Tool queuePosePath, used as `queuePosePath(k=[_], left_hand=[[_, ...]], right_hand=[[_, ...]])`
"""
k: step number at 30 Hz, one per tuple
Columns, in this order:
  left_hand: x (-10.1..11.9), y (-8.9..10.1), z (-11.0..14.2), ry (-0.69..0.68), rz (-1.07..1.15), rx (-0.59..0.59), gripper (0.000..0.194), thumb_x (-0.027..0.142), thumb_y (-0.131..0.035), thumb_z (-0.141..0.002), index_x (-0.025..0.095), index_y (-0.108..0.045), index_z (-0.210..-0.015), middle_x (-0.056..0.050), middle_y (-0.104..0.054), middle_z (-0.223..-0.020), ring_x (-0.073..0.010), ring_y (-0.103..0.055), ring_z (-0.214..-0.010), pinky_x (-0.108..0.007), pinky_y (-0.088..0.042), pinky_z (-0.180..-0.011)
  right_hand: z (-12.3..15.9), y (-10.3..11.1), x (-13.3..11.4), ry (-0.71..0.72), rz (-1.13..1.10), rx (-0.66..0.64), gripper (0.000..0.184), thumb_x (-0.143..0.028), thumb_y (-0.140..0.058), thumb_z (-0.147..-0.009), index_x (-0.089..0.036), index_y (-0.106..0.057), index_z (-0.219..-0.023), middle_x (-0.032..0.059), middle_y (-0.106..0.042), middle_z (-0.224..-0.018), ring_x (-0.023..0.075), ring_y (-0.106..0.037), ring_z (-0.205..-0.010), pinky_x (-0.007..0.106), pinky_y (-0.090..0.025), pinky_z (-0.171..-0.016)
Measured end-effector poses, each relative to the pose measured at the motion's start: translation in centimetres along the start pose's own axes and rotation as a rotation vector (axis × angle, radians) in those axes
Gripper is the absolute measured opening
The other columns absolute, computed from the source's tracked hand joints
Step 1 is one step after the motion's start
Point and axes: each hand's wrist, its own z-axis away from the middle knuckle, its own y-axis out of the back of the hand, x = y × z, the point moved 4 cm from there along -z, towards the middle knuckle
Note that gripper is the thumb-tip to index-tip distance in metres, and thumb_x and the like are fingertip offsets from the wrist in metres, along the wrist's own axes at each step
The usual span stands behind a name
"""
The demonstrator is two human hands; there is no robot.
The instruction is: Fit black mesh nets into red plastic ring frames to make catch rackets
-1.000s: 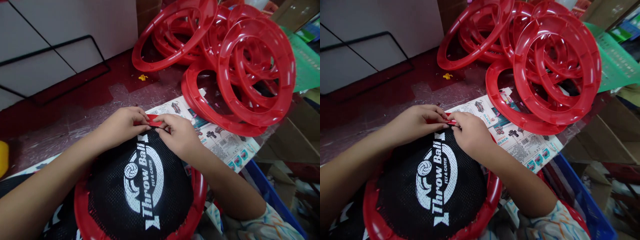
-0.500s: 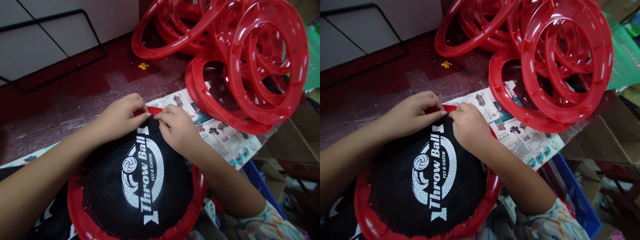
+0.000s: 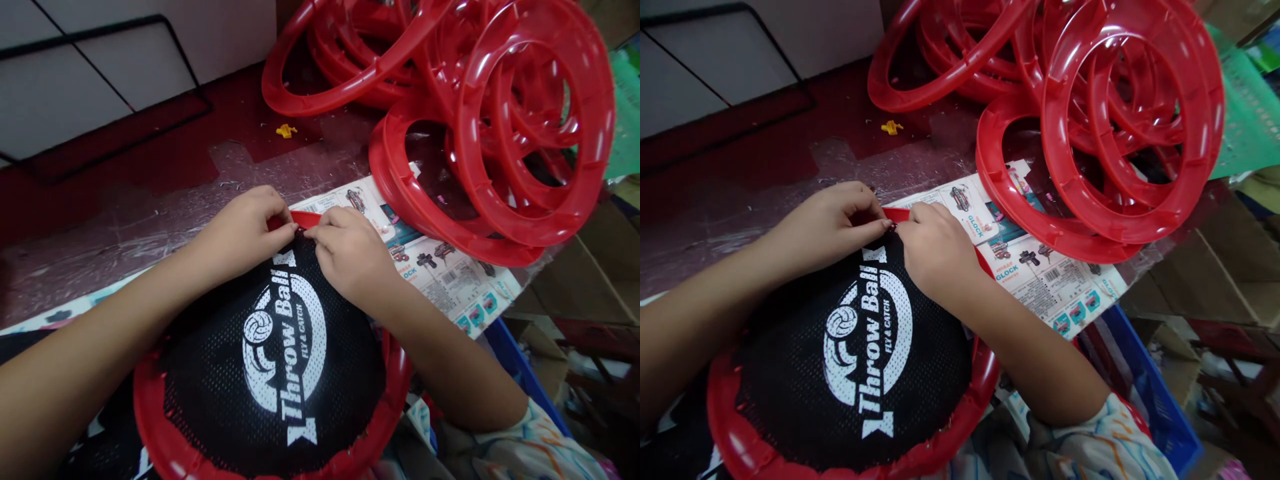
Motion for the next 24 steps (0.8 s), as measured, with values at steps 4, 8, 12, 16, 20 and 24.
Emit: queuePosePath(k=[4,8,12,16,20,24], left_hand=[[-0.2,-0.1,0.2,0.02,0.03,0.011,0.02,0.032,-0.051,-0.079,0.016,-0.061,-0.072,-0.005,-0.053,-0.086,-0.0197,-0.054,-0.084,-0.034,-0.045,-0.078],[-0.1,-0.3,0.4,-0.049,0.049,-0.009,0.019,0.031,-0.049,-0.08,0.016,-0.061,-0.079,-0.006,-0.053,-0.096,-0.0205,-0.054,-0.092,-0.036,-0.045,-0.086],[0.1,-0.2,0.5,-0.101,0.025,-0.003,0.022,0.03,-0.048,-0.082,0.015,-0.063,-0.087,-0.007,-0.053,-0.096,-0.02,-0.054,-0.091,-0.036,-0.046,-0.086],[0.1,-0.2,0.5,-0.111,0.005,0.018,0.023,0.028,-0.047,-0.083,0.015,-0.064,-0.09,-0.007,-0.054,-0.094,-0.0202,-0.054,-0.09,-0.035,-0.046,-0.086],[-0.1,-0.2,0.5,-0.098,-0.008,0.019,0.023,0.029,-0.046,-0.083,0.016,-0.063,-0.089,-0.007,-0.056,-0.091,-0.0203,-0.054,-0.087,-0.035,-0.047,-0.083],[-0.1,-0.2,0.5,-0.105,-0.019,0.023,0.023,0.029,-0.046,-0.084,0.015,-0.063,-0.089,-0.007,-0.057,-0.091,-0.0208,-0.055,-0.088,-0.035,-0.046,-0.083]], right_hand=[[0.3,0.6,0.1,-0.014,-0.103,-0.01,0.026,-0.009,-0.047,-0.085,-0.011,-0.073,-0.09,0.0097,-0.064,-0.084,0.0216,-0.055,-0.085,0.034,-0.043,-0.083],[0.5,1.1,1.7,-0.261,-0.47,0.044,0.027,-0.01,-0.056,-0.08,-0.015,-0.068,-0.104,0.0013,-0.066,-0.079,0.0138,-0.059,-0.071,0.027,-0.046,-0.072],[0.6,0.9,2.8,-0.382,-0.65,0.083,0.031,-0.009,-0.059,-0.076,-0.015,-0.063,-0.106,-0.0017,-0.065,-0.072,0.0128,-0.06,-0.068,0.025,-0.046,-0.069],[0.5,0.6,3.2,-0.421,-0.648,0.117,0.029,-0.008,-0.06,-0.074,-0.016,-0.06,-0.103,-0.0031,-0.063,-0.069,0.0125,-0.059,-0.066,0.025,-0.045,-0.067],[0.4,0.4,3.3,-0.428,-0.658,0.113,0.028,-0.007,-0.058,-0.074,-0.017,-0.059,-0.101,-0.0031,-0.063,-0.07,0.0125,-0.059,-0.066,0.025,-0.044,-0.066],[0.3,0.3,3.4,-0.447,-0.626,0.127,0.03,-0.008,-0.058,-0.075,-0.018,-0.058,-0.102,-0.0022,-0.064,-0.073,0.0134,-0.06,-0.07,0.025,-0.044,-0.065]])
